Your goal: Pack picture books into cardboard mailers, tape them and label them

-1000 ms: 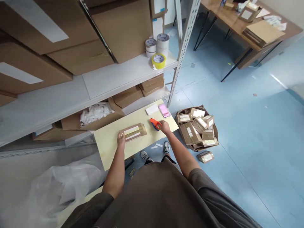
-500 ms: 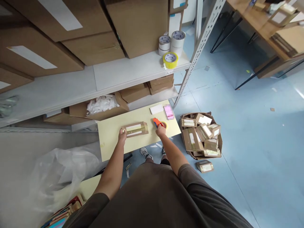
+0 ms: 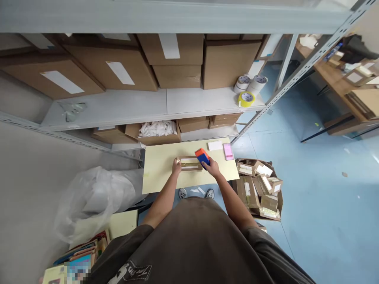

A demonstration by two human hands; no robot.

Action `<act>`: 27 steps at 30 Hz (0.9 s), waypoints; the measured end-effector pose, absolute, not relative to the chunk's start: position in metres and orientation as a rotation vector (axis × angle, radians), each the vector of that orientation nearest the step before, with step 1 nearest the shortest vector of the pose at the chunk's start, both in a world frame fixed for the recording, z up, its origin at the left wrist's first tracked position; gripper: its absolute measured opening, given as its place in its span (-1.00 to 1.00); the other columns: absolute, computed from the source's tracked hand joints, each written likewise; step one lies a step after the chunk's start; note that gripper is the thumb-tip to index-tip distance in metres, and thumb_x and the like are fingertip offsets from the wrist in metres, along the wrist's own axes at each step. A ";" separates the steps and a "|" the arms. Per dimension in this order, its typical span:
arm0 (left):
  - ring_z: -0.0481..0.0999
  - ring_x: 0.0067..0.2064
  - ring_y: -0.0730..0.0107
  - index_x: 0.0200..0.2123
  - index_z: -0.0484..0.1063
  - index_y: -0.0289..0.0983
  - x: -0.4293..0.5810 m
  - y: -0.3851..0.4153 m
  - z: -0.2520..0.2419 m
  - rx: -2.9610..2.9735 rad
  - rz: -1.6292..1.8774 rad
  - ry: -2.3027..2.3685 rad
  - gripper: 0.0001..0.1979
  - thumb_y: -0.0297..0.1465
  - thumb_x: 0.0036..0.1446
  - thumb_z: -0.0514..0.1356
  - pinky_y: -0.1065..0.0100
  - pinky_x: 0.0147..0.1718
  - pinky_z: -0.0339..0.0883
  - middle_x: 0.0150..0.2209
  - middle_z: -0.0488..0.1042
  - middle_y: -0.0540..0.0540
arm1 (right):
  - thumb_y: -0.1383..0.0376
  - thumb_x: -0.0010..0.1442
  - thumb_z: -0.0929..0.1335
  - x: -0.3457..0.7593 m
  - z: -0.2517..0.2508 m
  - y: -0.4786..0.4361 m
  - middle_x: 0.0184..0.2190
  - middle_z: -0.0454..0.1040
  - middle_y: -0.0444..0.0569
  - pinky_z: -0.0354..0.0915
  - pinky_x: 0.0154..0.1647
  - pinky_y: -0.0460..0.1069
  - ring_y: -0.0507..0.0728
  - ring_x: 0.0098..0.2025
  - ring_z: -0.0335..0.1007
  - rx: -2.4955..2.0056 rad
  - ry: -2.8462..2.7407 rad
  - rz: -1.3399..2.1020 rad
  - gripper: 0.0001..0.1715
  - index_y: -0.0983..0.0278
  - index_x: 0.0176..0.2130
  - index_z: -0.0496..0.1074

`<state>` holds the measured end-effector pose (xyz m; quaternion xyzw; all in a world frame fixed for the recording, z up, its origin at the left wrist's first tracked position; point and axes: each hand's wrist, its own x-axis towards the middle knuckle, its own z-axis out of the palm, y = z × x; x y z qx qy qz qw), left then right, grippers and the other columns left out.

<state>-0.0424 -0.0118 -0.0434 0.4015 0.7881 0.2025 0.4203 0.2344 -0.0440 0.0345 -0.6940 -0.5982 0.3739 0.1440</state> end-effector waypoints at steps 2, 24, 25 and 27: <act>0.58 0.22 0.05 0.42 0.28 -0.20 -0.044 -0.011 -0.044 0.989 0.487 1.956 -0.48 -0.26 0.46 0.09 0.21 0.11 0.43 0.26 0.55 -0.24 | -0.19 0.32 0.34 0.216 0.053 -0.034 -0.24 0.65 0.00 0.37 -0.21 0.00 0.23 -0.23 0.56 -1.865 -1.790 1.148 -0.45 0.20 -0.07 0.52; 0.65 -0.18 0.20 -0.16 0.69 -0.35 -0.054 -0.007 -0.018 0.700 0.910 1.107 -0.44 0.00 -0.02 0.54 0.20 -0.07 0.52 -0.23 0.69 -0.21 | -0.31 0.01 0.47 0.202 0.043 -0.007 -0.55 0.47 -0.11 0.35 -0.42 -0.05 0.14 -0.42 0.46 -1.694 -1.910 1.363 -0.33 0.23 -0.39 0.51; 0.65 -0.19 0.21 -0.16 0.69 -0.34 -0.053 -0.007 -0.018 0.688 0.921 1.106 -0.46 -0.01 -0.01 0.53 0.20 -0.08 0.52 -0.24 0.69 -0.20 | -0.31 0.01 0.47 0.202 0.042 -0.008 -0.56 0.46 -0.10 0.35 -0.42 -0.04 0.15 -0.41 0.46 -1.677 -1.891 1.369 -0.33 0.23 -0.39 0.50; 0.65 -0.20 0.23 -0.18 0.68 -0.34 -0.053 -0.007 -0.017 0.676 0.924 1.117 -0.49 -0.01 0.02 0.51 0.22 -0.10 0.52 -0.24 0.68 -0.20 | -0.31 0.01 0.47 0.201 0.042 -0.010 -0.56 0.46 -0.09 0.35 -0.42 -0.03 0.16 -0.41 0.46 -1.662 -1.866 1.385 -0.33 0.23 -0.41 0.48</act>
